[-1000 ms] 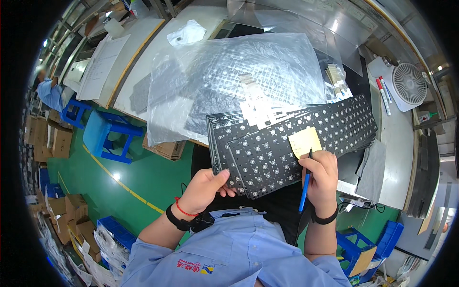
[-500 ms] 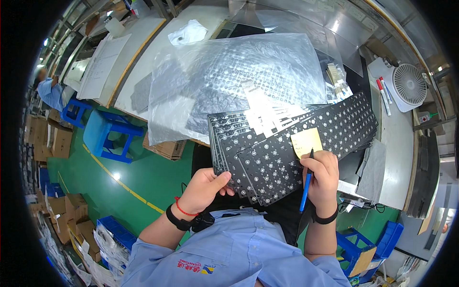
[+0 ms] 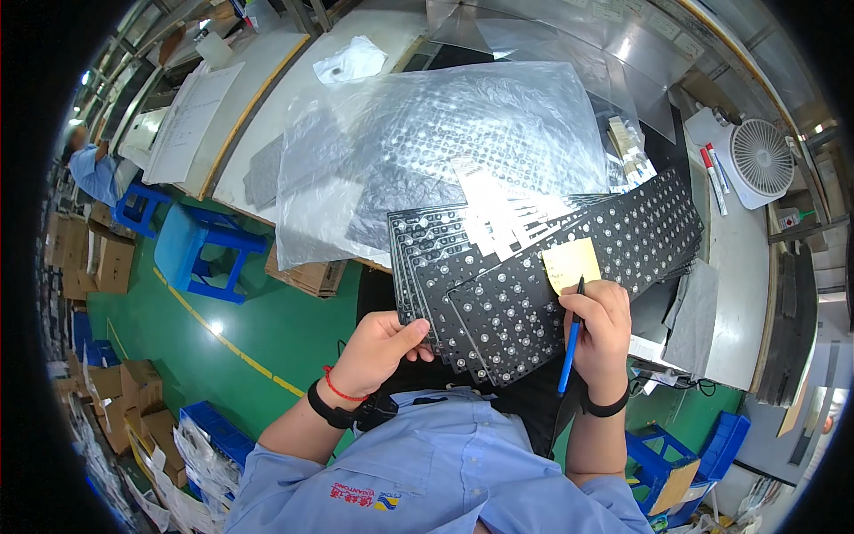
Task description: Marking electronic components with notes and then placing them into protective plastic sleeves.
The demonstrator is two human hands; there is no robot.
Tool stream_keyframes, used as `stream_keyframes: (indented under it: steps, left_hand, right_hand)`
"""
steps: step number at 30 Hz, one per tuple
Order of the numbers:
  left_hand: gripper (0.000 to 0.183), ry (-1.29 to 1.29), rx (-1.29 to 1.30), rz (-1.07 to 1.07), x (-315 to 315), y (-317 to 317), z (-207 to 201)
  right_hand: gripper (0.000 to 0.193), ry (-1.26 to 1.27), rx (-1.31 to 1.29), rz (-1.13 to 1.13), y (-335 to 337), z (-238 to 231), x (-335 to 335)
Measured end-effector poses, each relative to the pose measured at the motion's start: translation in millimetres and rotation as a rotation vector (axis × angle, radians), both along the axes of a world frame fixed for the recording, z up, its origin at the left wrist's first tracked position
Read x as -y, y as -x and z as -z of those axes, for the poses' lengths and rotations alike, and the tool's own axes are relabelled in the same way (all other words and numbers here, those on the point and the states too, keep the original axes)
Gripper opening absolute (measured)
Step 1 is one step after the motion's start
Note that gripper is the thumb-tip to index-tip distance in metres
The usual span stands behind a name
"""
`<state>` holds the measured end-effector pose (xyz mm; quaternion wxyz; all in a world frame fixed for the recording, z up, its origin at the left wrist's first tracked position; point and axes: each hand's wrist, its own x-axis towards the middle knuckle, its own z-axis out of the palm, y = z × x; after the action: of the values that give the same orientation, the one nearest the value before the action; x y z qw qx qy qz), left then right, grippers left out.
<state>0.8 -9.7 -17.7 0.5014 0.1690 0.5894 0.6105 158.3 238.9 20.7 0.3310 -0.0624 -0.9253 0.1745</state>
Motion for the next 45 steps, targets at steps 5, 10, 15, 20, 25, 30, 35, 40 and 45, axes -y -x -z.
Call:
stream_keyframes:
  steps: [5, 10, 15, 20, 25, 30, 35, 40, 45]
  left_hand:
    - [0.03, -0.028, 0.239, -0.135, -4.4, 2.2, -7.6]
    - [0.026, -0.004, 0.035, -0.034, 1.6, 2.8, 0.2]
    - [0.021, -0.005, 0.054, -0.067, -3.8, -2.1, -5.6]
    - [0.023, 0.004, 0.053, -0.051, -0.2, 1.1, 0.1]
    - [0.026, -0.012, 0.078, -0.066, -0.7, 2.6, -1.8]
    - [0.029, 0.028, -0.008, -0.037, -1.6, 2.9, -5.0]
    - [0.028, -0.032, 0.053, -0.052, 1.6, 6.9, 0.1]
    - [0.03, 0.02, -0.011, -0.014, 2.8, 5.2, -1.3]
    - [0.028, -0.005, 0.059, -0.043, 2.9, 5.3, 0.5]
  right_hand:
    - [0.028, -0.003, -0.002, 0.003, -0.1, 0.8, 0.2]
    - [0.028, 0.002, 0.002, 0.009, -0.7, 0.8, 0.7]
    - [0.029, 0.008, 0.015, 0.007, -0.6, 0.1, 0.8]
    - [0.029, 0.009, 0.019, 0.012, -1.3, -0.1, 0.6]
    - [0.029, 0.005, 0.018, 0.013, -1.0, 0.5, 0.5]
    - [0.029, 0.009, 0.015, 0.014, -1.1, -0.1, 1.1]
    - [0.029, 0.007, 0.007, 0.012, -0.2, -0.5, 1.4]
    - [0.029, 0.006, 0.004, 0.008, -0.4, -0.1, 0.7]
    - [0.03, 0.006, 0.006, 0.008, -0.1, -0.5, 1.1]
